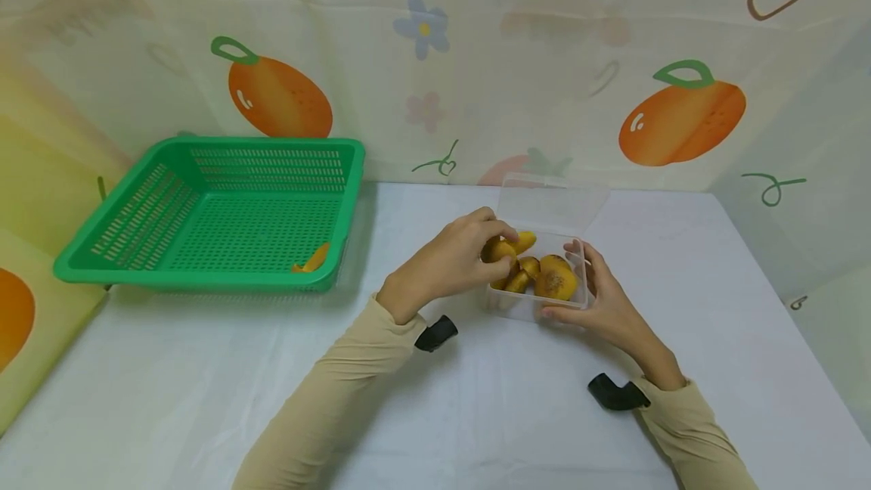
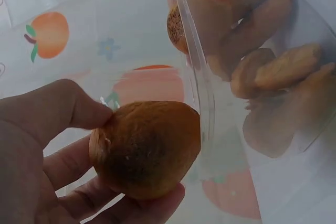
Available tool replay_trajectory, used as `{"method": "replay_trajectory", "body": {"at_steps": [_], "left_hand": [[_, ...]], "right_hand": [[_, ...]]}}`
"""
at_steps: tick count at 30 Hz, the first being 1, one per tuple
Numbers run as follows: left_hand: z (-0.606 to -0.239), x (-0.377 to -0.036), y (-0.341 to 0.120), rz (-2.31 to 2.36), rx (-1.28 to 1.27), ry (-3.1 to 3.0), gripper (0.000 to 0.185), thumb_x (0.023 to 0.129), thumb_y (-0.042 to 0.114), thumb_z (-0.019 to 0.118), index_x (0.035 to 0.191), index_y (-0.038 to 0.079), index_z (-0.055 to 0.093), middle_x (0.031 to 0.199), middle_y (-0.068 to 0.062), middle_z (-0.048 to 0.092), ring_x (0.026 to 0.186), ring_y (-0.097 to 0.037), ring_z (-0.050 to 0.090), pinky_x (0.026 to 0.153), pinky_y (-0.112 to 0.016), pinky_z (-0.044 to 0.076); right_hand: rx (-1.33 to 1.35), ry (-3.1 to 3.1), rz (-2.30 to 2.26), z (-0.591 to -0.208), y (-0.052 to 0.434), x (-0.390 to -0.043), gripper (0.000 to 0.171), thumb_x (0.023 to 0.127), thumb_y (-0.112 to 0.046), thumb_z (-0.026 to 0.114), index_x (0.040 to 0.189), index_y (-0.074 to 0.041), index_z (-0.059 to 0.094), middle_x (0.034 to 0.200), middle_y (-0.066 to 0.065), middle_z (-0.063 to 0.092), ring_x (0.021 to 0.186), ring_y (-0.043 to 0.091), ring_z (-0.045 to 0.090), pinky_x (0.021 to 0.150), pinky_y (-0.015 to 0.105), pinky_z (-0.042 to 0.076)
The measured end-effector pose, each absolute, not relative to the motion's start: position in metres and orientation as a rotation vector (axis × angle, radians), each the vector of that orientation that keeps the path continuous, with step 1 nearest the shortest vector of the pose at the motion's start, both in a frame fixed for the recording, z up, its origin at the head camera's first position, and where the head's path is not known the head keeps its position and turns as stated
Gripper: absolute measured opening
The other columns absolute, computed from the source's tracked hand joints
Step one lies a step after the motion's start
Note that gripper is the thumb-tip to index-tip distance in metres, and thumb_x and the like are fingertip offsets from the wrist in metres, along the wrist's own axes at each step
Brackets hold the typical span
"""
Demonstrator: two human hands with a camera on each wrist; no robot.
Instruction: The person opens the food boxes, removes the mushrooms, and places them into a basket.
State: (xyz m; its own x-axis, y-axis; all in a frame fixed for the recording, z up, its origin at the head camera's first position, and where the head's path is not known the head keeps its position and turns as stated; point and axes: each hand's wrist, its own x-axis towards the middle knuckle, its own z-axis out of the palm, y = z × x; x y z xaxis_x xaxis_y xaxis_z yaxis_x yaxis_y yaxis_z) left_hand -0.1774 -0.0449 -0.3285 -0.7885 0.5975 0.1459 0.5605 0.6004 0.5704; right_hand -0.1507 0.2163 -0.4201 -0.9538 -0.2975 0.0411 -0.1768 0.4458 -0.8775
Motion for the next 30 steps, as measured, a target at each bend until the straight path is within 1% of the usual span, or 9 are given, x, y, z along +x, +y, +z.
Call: {"method": "replay_trajectory", "body": {"at_steps": [4,7,11,13,17,20,23,26,30], "left_hand": [[-0.330,-0.178,-0.048,1.000,0.975,2.748,0.023,0.092,0.012,0.061,0.112,0.008,0.071,0.104,-0.005,0.057,0.085,-0.015,0.054,0.072,-0.022,0.048],[-0.332,-0.178,-0.048,0.990,0.946,2.752,0.018,0.092,0.015,0.066,0.109,0.009,0.071,0.110,-0.007,0.057,0.089,-0.017,0.056,0.076,-0.024,0.050],[-0.335,-0.179,-0.048,0.968,0.944,2.732,0.020,0.091,0.019,0.072,0.107,0.008,0.068,0.114,-0.008,0.063,0.094,-0.017,0.058,0.080,-0.024,0.052],[-0.335,-0.179,-0.049,0.980,0.950,2.707,0.023,0.091,0.017,0.072,0.110,0.007,0.066,0.114,-0.007,0.067,0.094,-0.016,0.060,0.080,-0.023,0.053],[-0.334,-0.180,-0.051,1.011,0.953,2.661,0.038,0.091,0.013,0.072,0.126,0.004,0.061,0.120,-0.008,0.068,0.099,-0.015,0.064,0.085,-0.021,0.054],[-0.334,-0.179,-0.055,1.028,0.978,2.637,0.047,0.090,0.012,0.072,0.134,0.002,0.057,0.126,-0.009,0.067,0.101,-0.016,0.065,0.087,-0.025,0.056],[-0.334,-0.178,-0.060,1.051,1.013,2.634,0.047,0.090,0.010,0.072,0.135,0.002,0.059,0.125,-0.008,0.068,0.096,-0.014,0.064,0.084,-0.027,0.057],[-0.334,-0.175,-0.065,1.063,1.032,2.654,0.047,0.089,0.009,0.072,0.134,0.004,0.060,0.123,-0.006,0.068,0.091,-0.012,0.063,0.080,-0.023,0.054],[-0.332,-0.171,-0.071,1.070,1.048,2.675,0.046,0.089,0.008,0.071,0.134,0.005,0.061,0.124,-0.005,0.068,0.090,-0.011,0.061,0.078,-0.019,0.051]], "right_hand": [[-0.434,2.575,-1.536,-0.420,0.217,-0.151,0.111,0.077,-0.016,0.086,0.158,-0.012,0.010,0.159,0.018,0.028,0.149,0.041,0.023,0.116,0.067,0.021],[-0.448,2.579,-1.542,-0.422,0.217,-0.151,0.111,0.076,-0.014,0.086,0.158,-0.010,0.010,0.159,0.019,0.028,0.149,0.041,0.023,0.117,0.067,0.020],[-0.458,2.584,-1.545,-0.424,0.218,-0.152,0.111,0.076,-0.013,0.086,0.158,-0.009,0.010,0.158,0.020,0.028,0.149,0.042,0.023,0.117,0.067,0.018],[-0.456,2.584,-1.546,-0.424,0.218,-0.152,0.111,0.076,-0.013,0.086,0.158,-0.009,0.011,0.158,0.020,0.029,0.149,0.042,0.023,0.117,0.067,0.018],[-0.450,2.575,-1.550,-0.424,0.217,-0.152,0.111,0.076,-0.013,0.086,0.158,-0.009,0.011,0.158,0.020,0.028,0.149,0.042,0.023,0.117,0.067,0.018],[-0.445,2.568,-1.552,-0.424,0.217,-0.152,0.112,0.076,-0.013,0.086,0.158,-0.010,0.010,0.159,0.020,0.027,0.149,0.042,0.023,0.116,0.067,0.019],[-0.446,2.569,-1.552,-0.423,0.217,-0.152,0.112,0.076,-0.013,0.086,0.158,-0.010,0.010,0.159,0.020,0.028,0.149,0.042,0.023,0.116,0.067,0.020],[-0.446,2.577,-1.546,-0.423,0.217,-0.152,0.112,0.076,-0.014,0.086,0.158,-0.009,0.010,0.158,0.019,0.028,0.149,0.041,0.024,0.116,0.066,0.021],[-0.442,2.586,-1.539,-0.423,0.217,-0.152,0.112,0.076,-0.014,0.087,0.158,-0.008,0.010,0.158,0.019,0.028,0.149,0.041,0.024,0.116,0.066,0.022]]}}
